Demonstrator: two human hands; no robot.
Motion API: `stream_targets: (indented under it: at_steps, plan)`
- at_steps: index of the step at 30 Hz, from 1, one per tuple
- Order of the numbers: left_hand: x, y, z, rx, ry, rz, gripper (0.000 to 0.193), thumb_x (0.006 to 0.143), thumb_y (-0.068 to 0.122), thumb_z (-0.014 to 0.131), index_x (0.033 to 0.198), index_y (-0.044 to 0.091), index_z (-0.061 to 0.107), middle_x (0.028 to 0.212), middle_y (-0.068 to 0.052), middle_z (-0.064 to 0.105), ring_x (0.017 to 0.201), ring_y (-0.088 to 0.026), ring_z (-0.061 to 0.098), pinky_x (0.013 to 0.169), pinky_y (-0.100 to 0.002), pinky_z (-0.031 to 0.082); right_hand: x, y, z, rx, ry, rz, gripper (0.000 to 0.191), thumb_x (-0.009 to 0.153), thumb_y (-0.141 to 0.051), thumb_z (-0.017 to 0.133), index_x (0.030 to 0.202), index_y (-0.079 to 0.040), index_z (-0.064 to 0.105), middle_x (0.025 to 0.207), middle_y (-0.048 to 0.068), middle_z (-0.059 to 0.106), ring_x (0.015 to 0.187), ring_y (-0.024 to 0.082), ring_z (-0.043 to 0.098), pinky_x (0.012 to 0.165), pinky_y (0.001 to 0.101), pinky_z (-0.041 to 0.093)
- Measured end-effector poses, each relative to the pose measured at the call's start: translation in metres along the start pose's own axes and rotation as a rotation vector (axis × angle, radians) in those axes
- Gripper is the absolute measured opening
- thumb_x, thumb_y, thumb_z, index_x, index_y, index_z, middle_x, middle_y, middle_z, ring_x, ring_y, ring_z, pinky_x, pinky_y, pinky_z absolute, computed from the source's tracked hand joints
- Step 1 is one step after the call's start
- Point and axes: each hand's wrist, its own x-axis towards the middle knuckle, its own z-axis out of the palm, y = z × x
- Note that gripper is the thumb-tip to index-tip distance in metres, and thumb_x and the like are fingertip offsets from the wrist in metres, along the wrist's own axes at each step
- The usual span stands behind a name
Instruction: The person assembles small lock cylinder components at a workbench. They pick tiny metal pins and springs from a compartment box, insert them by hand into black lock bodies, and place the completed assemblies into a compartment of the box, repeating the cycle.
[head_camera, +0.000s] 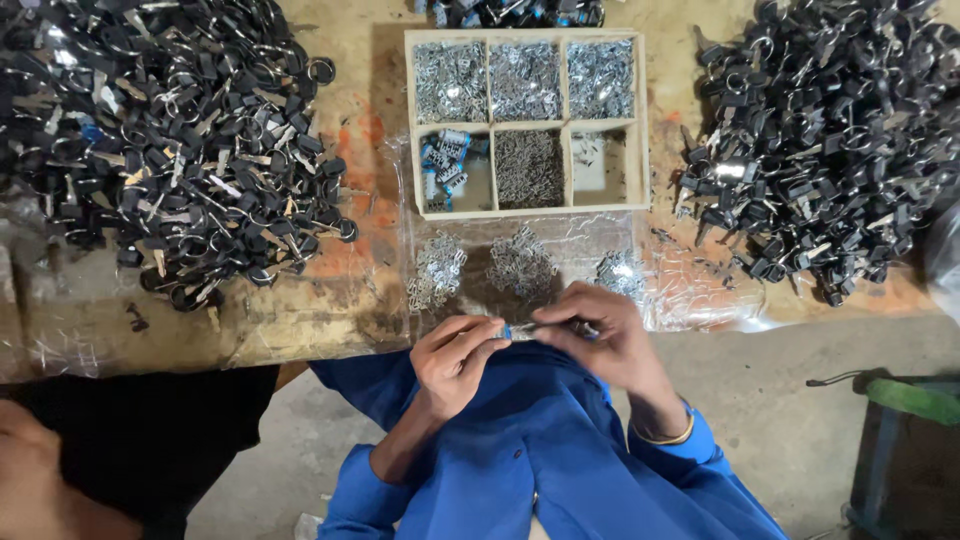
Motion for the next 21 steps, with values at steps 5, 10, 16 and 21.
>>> stream_targets:
  at_steps: [5,10,16,21]
  plan:
    - [0.004,0.000,-0.003,0.004,-0.064,0.181,0.027,0.080,0.000,0.086,0.104,0.002,0.073,0.101,-0.011,0.075,0.086,-0.025,0.077,0.073,-0.033,0.064,0.011,-0.030,-0.002,-0.035,-0.174,-0.096,0.018,0.081,-0.002,0.083,0.098,-0.007,0.079,0.088,0.007,0.075,0.081,0.017,0.074,0.069,0.0275,0.056]
    - [0.007,0.009,-0.010,-0.002,-0.223,0.256,0.032,0.079,0.016,0.092,0.100,0.005,0.072,0.092,-0.006,0.076,0.080,-0.023,0.076,0.068,-0.032,0.062,0.047,-0.085,-0.056,0.012,-0.761,-0.580,0.009,0.088,-0.005,0.074,0.096,-0.008,0.073,0.095,0.005,0.077,0.087,0.022,0.073,0.086,0.0473,0.053]
    - [0.011,0.019,-0.014,0.035,-0.227,0.234,0.033,0.081,0.020,0.090,0.106,0.005,0.074,0.093,-0.006,0.077,0.079,-0.021,0.076,0.067,-0.031,0.062,0.043,-0.080,-0.059,0.505,0.600,-0.444,0.018,0.102,0.013,0.056,0.112,0.001,0.063,0.100,0.016,0.070,0.085,0.023,0.069,0.077,0.0362,0.055]
    - [0.017,0.019,-0.015,0.011,-0.217,0.225,0.032,0.082,0.019,0.090,0.107,0.006,0.073,0.095,-0.006,0.078,0.082,-0.021,0.077,0.069,-0.031,0.063,0.042,-0.022,-0.104,0.501,0.781,-0.787,0.021,0.103,0.014,0.058,0.103,-0.006,0.066,0.105,0.013,0.072,0.082,0.020,0.072,0.066,0.0303,0.060]
